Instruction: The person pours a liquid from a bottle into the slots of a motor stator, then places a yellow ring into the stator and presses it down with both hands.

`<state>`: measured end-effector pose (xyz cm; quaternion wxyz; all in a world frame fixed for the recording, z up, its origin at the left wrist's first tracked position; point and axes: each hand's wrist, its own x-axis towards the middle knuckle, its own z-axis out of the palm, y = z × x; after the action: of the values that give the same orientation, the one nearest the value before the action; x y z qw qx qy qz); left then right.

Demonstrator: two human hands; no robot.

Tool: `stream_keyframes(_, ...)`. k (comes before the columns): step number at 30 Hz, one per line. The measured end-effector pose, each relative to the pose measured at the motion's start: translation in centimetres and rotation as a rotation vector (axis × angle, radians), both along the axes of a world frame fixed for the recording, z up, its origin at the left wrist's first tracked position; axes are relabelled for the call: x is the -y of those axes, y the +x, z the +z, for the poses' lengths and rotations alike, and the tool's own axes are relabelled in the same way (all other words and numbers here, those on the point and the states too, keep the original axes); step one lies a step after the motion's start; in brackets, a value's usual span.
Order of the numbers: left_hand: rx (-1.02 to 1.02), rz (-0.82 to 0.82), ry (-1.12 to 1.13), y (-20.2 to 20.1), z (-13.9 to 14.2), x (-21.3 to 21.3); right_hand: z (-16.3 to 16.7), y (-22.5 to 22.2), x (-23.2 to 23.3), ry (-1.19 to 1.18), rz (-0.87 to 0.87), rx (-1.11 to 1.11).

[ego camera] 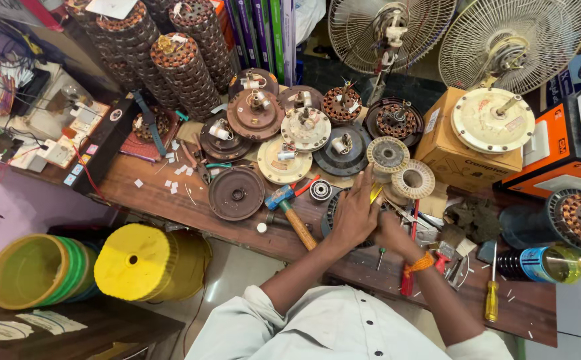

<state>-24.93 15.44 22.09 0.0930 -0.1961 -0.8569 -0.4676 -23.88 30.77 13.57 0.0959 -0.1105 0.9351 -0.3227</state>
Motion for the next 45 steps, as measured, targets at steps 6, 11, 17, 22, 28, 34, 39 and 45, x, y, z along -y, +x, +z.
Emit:
stream_keyframes(6, -0.095, 0.044, 0.038, 0.7, -0.2, 0.7, 0.4, -0.3, 0.2, -0.107, 0.062, -0.292)
stream_keyframes(11, -0.185, 0.046, 0.049, 1.7, -1.0, 1.2, 0.3, -0.1, -0.4, -0.024, -0.235, -0.137)
stream_keyframes(17, -0.214, 0.06, 0.088, 2.7, -2.0, 1.4, 0.4, 0.4, -0.5, -0.238, -0.115, -0.118)
stream_keyframes(22, -0.279, 0.128, 0.13, 2.7, -3.9, 1.9, -1.1, 0.8, -0.2, 0.125, -0.186, -0.21)
stream_keyframes(28, -0.285, 0.004, 0.096, 2.6, -4.4, 2.7, -0.8, 1.0, -2.8, -0.004, 0.023, 0.084)
stream_keyframes(34, 0.066, -0.121, 0.105, 0.3, -2.7, 0.3, 1.9, 0.6, -4.0, 0.281, -0.076, -0.069)
stream_keyframes(39, 0.14, -0.234, 0.119, -1.9, -2.2, -1.2, 0.3, 1.4, -2.2, 0.201, -0.226, -0.561)
stream_keyframes(45, 0.006, -0.159, -0.051, -0.3, -2.1, -0.8, -1.4, 2.7, -2.9, -0.167, 0.099, -0.131)
